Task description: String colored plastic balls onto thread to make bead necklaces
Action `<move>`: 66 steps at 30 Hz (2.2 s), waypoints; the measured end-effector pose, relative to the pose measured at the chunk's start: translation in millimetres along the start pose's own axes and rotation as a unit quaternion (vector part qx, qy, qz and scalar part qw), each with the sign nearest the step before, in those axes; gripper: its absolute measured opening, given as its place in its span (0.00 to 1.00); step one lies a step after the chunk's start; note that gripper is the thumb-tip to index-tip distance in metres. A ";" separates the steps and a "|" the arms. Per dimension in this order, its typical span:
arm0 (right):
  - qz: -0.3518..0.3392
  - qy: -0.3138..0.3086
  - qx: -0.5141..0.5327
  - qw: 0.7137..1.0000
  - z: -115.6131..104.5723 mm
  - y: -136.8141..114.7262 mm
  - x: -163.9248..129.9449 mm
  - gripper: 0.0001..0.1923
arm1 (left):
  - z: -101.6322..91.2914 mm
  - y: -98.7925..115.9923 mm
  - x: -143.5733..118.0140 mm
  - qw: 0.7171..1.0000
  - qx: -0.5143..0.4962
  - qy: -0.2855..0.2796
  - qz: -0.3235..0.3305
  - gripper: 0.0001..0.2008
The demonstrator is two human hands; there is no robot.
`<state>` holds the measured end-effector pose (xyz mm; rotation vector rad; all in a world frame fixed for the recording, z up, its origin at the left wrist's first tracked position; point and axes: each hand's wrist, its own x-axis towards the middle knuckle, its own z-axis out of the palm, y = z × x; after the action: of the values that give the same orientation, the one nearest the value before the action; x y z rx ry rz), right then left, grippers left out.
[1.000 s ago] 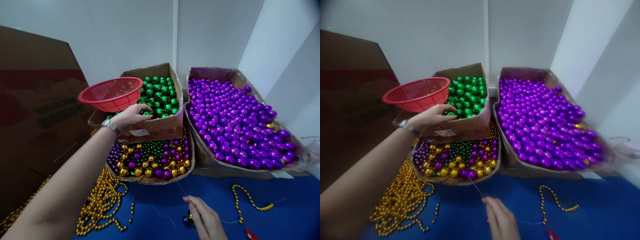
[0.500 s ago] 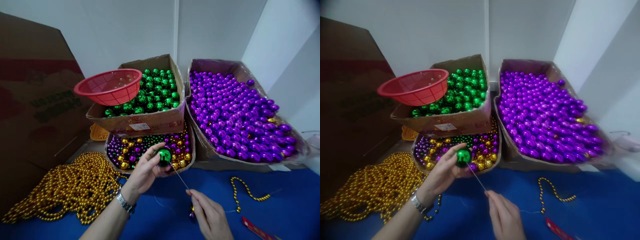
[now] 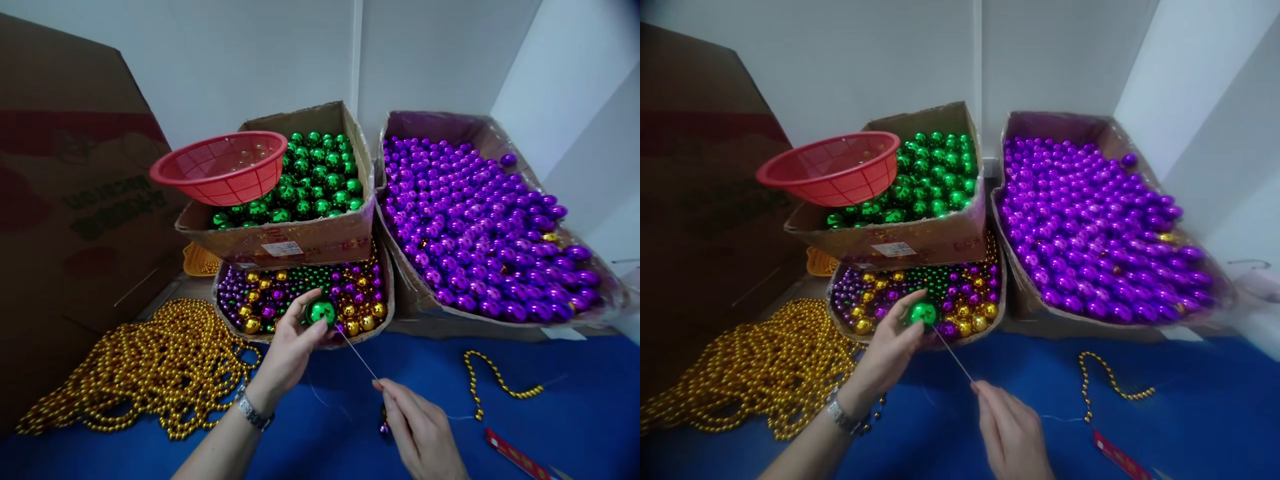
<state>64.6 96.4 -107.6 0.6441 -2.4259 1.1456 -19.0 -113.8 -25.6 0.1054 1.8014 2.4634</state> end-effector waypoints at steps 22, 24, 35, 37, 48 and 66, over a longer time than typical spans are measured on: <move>-0.002 -0.018 -0.011 1.000 0.7 -18.7 4.8 0.13 | -14.4 -33.2 2.7 0.690 0.613 0.125 0.364 0.31; 0.018 -0.025 -0.005 1.000 2.2 -21.7 6.8 0.13 | -13.7 -41.9 1.1 0.686 0.605 0.107 0.389 0.33; 0.051 -0.004 -0.039 0.998 17.3 0.1 3.1 0.14 | 12.0 -31.6 -37.4 0.915 0.318 -0.053 0.241 0.25; 0.046 0.000 -0.046 0.998 17.7 5.1 -0.4 0.14 | 14.5 -26.9 -37.9 0.961 0.211 -0.037 0.176 0.24; 0.048 -0.021 -0.032 0.998 16.7 9.5 -4.2 0.14 | 14.0 -32.7 -36.7 0.996 0.023 -0.081 0.042 0.34; 0.164 -0.006 0.109 0.980 8.3 3.3 -7.3 0.14 | -36.5 -2.2 76.0 0.816 0.561 -0.025 0.138 0.13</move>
<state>67.6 93.5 -118.3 0.3161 -2.5005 1.5574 -98.3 -139.2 -38.5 0.5107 3.0721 1.1001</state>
